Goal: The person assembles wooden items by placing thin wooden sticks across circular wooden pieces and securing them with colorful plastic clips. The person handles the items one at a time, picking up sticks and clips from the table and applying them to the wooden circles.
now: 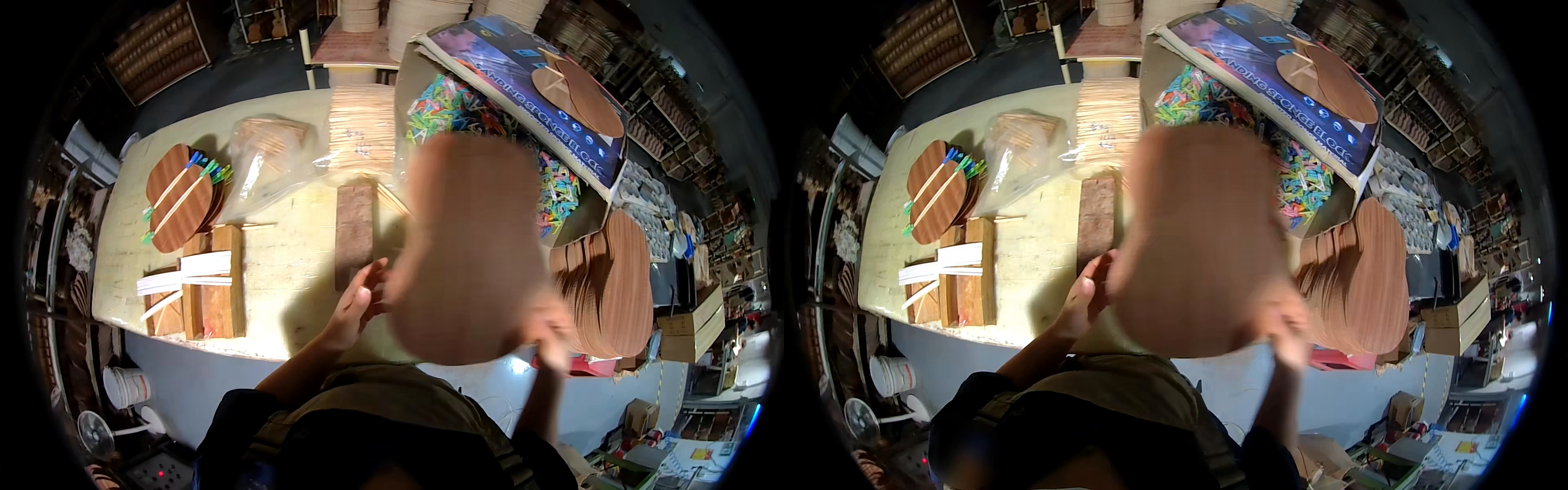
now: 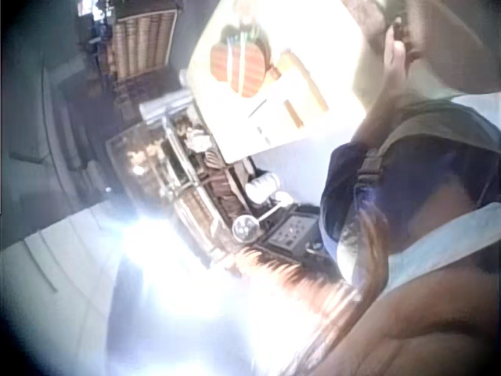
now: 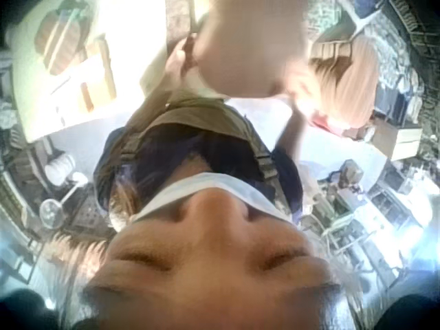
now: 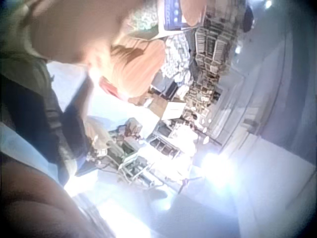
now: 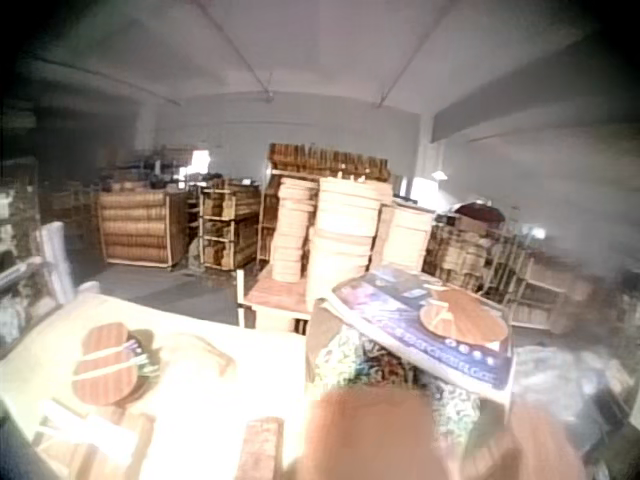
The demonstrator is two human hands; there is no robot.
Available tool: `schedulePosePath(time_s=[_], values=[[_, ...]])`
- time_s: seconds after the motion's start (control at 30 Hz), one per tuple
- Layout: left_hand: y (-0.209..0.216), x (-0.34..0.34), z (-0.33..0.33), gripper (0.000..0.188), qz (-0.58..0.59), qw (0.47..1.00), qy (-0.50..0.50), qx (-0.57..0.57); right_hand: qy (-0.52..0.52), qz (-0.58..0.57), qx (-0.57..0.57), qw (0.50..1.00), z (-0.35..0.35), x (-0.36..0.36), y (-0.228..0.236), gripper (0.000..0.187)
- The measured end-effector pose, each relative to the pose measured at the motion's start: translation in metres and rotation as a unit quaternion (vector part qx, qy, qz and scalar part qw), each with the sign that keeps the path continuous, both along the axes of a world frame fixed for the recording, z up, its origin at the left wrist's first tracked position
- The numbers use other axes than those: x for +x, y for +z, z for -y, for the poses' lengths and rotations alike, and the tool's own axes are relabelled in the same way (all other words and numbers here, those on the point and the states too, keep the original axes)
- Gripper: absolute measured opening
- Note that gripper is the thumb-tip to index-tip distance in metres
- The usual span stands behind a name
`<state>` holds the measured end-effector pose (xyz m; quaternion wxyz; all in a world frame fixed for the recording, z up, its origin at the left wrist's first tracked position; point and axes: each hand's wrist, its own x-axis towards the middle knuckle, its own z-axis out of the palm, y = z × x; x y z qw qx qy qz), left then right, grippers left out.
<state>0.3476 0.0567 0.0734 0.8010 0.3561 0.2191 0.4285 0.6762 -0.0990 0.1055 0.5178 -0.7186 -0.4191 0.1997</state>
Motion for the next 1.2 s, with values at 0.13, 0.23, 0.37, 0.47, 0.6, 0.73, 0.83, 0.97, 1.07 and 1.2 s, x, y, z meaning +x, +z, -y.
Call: schedulePosePath(time_s=[0.13, 0.23, 0.37, 0.47, 0.6, 0.73, 0.83, 0.97, 1.07, 1.2], values=[[-0.043, -0.057, -0.015, 0.036, -0.146, 0.985, 0.092, 0.009, 0.121, -0.366, -0.099, 0.917, -0.063, -0.084, -0.088, 0.011], [-0.083, -0.107, -0.035, 0.037, -0.209, 0.969, 0.090, -0.091, 0.142, -0.237, -0.115, 0.954, -0.108, -0.095, -0.122, 0.028], [-0.077, -0.120, -0.068, 0.046, -0.290, 0.955, -0.045, -0.034, 0.070, 0.228, -0.093, 0.967, -0.171, -0.121, -0.169, 0.029], [-0.063, -0.075, -0.080, 0.046, -0.266, 0.952, -0.154, 0.001, 0.047, 0.245, -0.133, 0.959, -0.200, -0.149, -0.211, 0.030], [-0.084, 0.016, -0.073, 0.045, -0.304, 0.918, -0.252, 0.020, 0.018, 0.240, -0.154, 0.958, -0.216, -0.171, -0.260, 0.031], [-0.100, 0.096, -0.045, 0.045, -0.328, 0.876, -0.351, 0.036, -0.019, 0.219, -0.158, 0.963, -0.215, -0.158, -0.286, 0.033], [-0.108, 0.132, -0.026, 0.045, -0.344, 0.852, -0.392, 0.041, -0.029, 0.208, -0.148, 0.966, -0.219, -0.141, -0.291, 0.034], [-0.121, 0.155, -0.014, 0.045, -0.370, 0.831, -0.413, 0.043, -0.040, 0.199, -0.127, 0.971, -0.218, -0.123, -0.294, 0.033], [-0.127, 0.162, -0.015, 0.045, -0.384, 0.819, -0.423, 0.051, -0.058, 0.192, -0.119, 0.972, -0.217, -0.118, -0.293, 0.033], [-0.127, 0.160, -0.024, 0.044, -0.388, 0.820, -0.417, 0.056, -0.071, 0.192, -0.115, 0.972, -0.209, -0.115, -0.289, 0.033]])
